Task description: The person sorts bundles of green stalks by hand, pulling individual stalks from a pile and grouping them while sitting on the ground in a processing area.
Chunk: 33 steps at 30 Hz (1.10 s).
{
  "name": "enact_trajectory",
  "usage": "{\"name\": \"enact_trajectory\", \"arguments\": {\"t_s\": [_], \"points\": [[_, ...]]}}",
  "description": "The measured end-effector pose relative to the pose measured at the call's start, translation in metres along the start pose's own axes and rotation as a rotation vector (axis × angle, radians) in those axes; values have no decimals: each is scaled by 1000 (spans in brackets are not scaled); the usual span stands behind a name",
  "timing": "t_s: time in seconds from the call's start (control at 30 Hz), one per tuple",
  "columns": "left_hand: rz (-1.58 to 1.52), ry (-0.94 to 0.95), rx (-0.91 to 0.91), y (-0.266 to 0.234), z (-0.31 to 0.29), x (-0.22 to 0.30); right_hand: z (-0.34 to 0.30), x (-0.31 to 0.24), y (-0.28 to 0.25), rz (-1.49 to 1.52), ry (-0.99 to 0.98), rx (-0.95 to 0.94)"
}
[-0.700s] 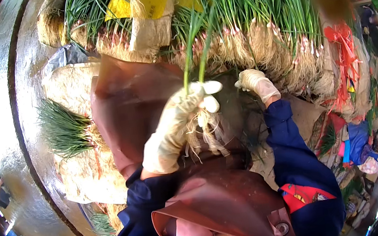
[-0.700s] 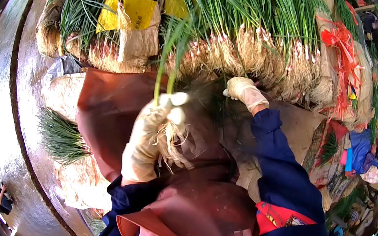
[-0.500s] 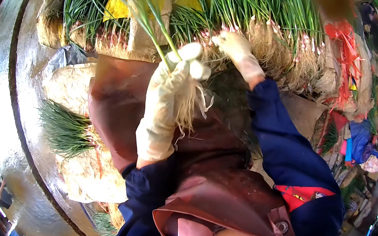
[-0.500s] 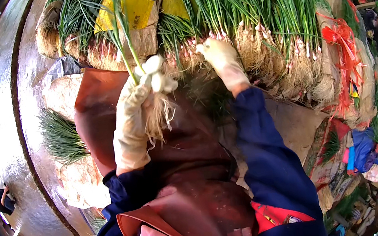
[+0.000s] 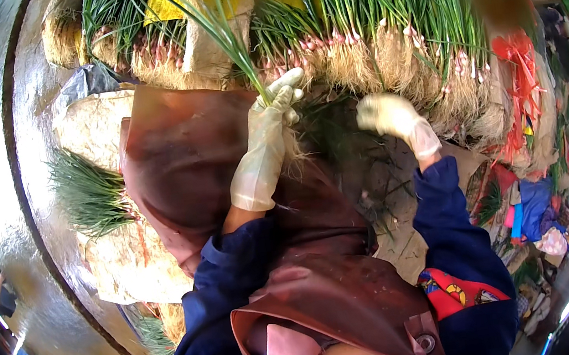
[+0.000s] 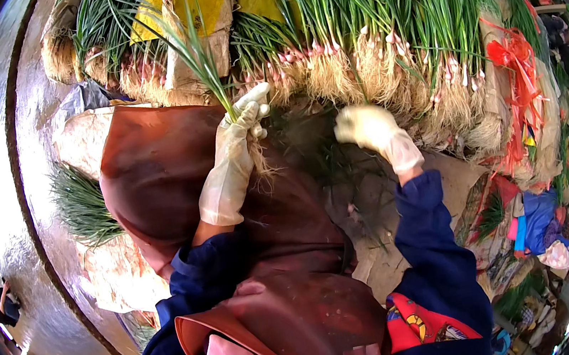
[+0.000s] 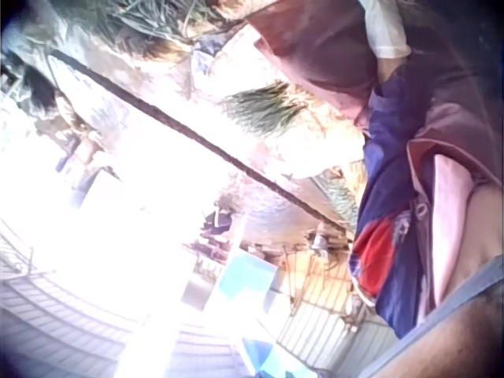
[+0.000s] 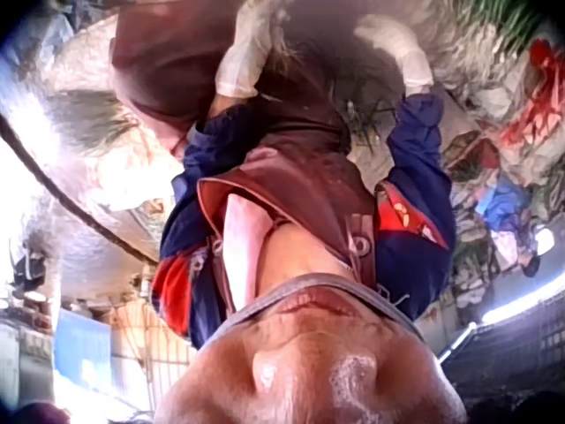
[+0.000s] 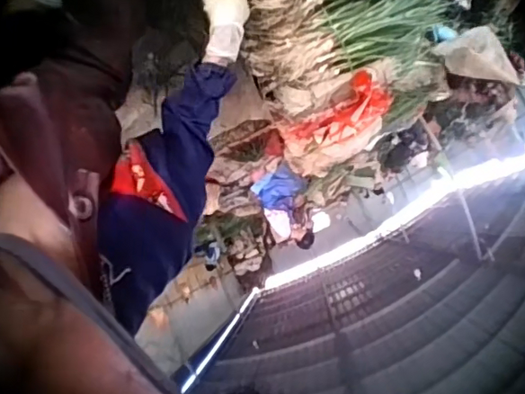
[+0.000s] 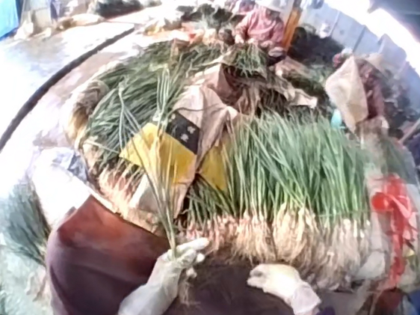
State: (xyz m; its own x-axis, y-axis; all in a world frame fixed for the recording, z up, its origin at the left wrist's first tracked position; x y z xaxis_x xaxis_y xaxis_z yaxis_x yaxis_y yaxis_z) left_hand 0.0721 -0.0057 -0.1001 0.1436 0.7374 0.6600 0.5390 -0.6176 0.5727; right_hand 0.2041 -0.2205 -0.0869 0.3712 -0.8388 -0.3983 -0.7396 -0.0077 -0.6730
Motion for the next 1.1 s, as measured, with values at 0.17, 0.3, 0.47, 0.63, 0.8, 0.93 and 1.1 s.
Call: {"name": "enact_trajectory", "arguments": {"t_s": [0.17,0.3,0.47,0.63,0.8,0.93,1.1], "points": [[68,-12,57,3,7,-11,115,-47,-38,-30,195,376],[60,43,83,0,9,-11,155,-78,-58,-124,340,198],[156,-35,154,18,21,-16,101,-59,-47,978,-9,126],[-31,-179,-35,28,21,-30,89,-59,-6,1172,-140,59],[-415,-316,-179,9,22,-35,85,-59,11,1139,-160,175],[-447,-392,-151,9,17,-39,73,-44,4,721,-202,303],[-79,-228,-189,13,10,-31,63,-29,-12,1174,-197,182]]}}
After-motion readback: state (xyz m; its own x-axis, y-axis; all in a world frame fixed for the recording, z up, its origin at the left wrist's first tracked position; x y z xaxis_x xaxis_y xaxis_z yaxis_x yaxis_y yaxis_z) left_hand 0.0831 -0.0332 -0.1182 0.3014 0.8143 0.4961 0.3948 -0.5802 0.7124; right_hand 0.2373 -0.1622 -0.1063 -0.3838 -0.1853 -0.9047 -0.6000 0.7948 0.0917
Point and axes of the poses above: each hand's wrist, its own z-axis towards the middle knuckle, its own y-axis out of the palm, x = y × z, the point moved 1 cm from there along z, towards the middle knuckle, and after that the axes turned 1 degree about z, right-handed, at the moved point
